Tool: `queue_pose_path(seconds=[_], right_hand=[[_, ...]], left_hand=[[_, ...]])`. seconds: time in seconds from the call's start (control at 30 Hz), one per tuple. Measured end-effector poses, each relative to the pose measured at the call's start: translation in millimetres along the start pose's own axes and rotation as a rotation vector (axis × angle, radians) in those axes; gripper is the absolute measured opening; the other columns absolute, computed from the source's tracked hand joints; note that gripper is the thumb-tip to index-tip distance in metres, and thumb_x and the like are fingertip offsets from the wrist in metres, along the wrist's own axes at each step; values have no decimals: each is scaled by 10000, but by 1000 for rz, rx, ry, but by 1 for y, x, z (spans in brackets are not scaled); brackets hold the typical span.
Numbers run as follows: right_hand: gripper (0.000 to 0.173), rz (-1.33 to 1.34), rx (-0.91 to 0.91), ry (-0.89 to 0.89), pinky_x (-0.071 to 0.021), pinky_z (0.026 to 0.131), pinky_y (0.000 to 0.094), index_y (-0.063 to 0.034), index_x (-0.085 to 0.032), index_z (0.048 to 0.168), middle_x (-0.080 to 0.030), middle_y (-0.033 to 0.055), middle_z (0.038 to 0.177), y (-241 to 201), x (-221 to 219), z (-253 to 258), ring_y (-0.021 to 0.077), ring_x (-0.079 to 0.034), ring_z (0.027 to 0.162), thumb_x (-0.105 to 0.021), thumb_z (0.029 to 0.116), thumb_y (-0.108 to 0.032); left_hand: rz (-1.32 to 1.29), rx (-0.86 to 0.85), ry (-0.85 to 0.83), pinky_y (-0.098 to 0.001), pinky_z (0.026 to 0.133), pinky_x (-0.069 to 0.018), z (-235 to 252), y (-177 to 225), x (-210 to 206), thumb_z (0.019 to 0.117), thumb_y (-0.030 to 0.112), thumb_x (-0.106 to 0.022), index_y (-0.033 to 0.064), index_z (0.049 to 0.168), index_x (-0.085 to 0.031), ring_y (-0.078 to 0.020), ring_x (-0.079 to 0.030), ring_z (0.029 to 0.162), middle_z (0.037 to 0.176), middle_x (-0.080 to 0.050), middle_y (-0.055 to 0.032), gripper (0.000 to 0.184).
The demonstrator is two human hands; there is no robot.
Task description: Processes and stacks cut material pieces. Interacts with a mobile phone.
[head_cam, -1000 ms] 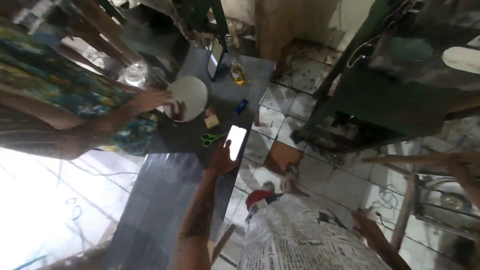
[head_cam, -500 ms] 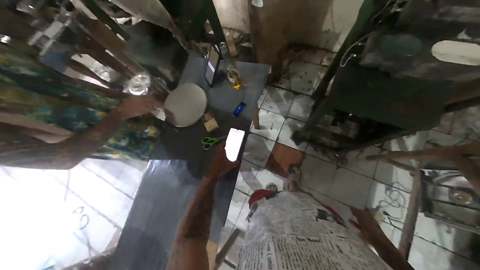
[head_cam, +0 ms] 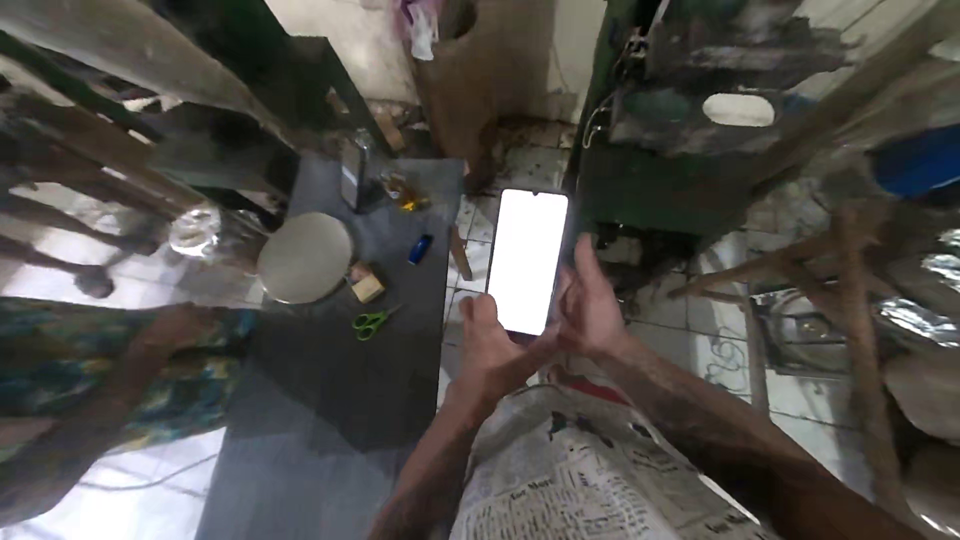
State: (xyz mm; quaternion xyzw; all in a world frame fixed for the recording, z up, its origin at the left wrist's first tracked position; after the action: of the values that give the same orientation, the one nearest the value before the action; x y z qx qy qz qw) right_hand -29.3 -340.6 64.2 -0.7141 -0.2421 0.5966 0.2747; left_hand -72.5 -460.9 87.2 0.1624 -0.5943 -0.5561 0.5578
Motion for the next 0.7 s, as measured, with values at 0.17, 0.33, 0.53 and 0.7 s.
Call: queue_pose_path(seconds=[0.17,0.33,0.53,0.7], right_hand=[[639,34,136,-61,-602,903,397,-251,-563,1359,-705,10,1211,-21,-21,3,141,-686,1105,-217,1038,-681],[590,87,197,-193,-601,910,407,-253,-607,1320,-721,23,1180,-40,-37,-4,161,-697,1094,-358,1011,-689],[547,118,184,-288,-585,952,422,-245,-611,1337,-715,42,1205,-43,-43,-17,181,-689,1126,-406,1023,-643],[537,125,176,-303,-576,968,424,-229,-629,1321,-717,51,1208,-47,-40,-25,183,-685,1136,-431,1022,-628]], left_hand=[[2,-369,113,-341,872,-561,-2,32,14,773,570,-837,45,1278,-414,-159,-665,981,1051,-655,-148,843],[-474,-465,43,-258,1000,-537,7,50,31,880,329,-796,432,1459,-271,9,-612,1154,1328,-585,198,788],[-727,-376,14,-343,1048,-537,43,67,49,926,170,-730,231,1529,-246,-83,-576,1253,1448,-493,91,777],[-696,-303,-60,-351,1079,-507,51,75,39,906,113,-709,118,1583,-146,-71,-564,1262,1507,-444,19,881]])
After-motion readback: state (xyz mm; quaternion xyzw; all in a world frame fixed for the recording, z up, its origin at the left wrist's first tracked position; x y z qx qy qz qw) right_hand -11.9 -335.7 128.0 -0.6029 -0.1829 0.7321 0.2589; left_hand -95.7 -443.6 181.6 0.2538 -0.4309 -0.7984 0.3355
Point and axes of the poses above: each hand's wrist, its own z-axis towards the middle knuckle, its own x-axis out of the back of the hand, y = z × x, the point moved 7 cm from there along z, towards the middle knuckle
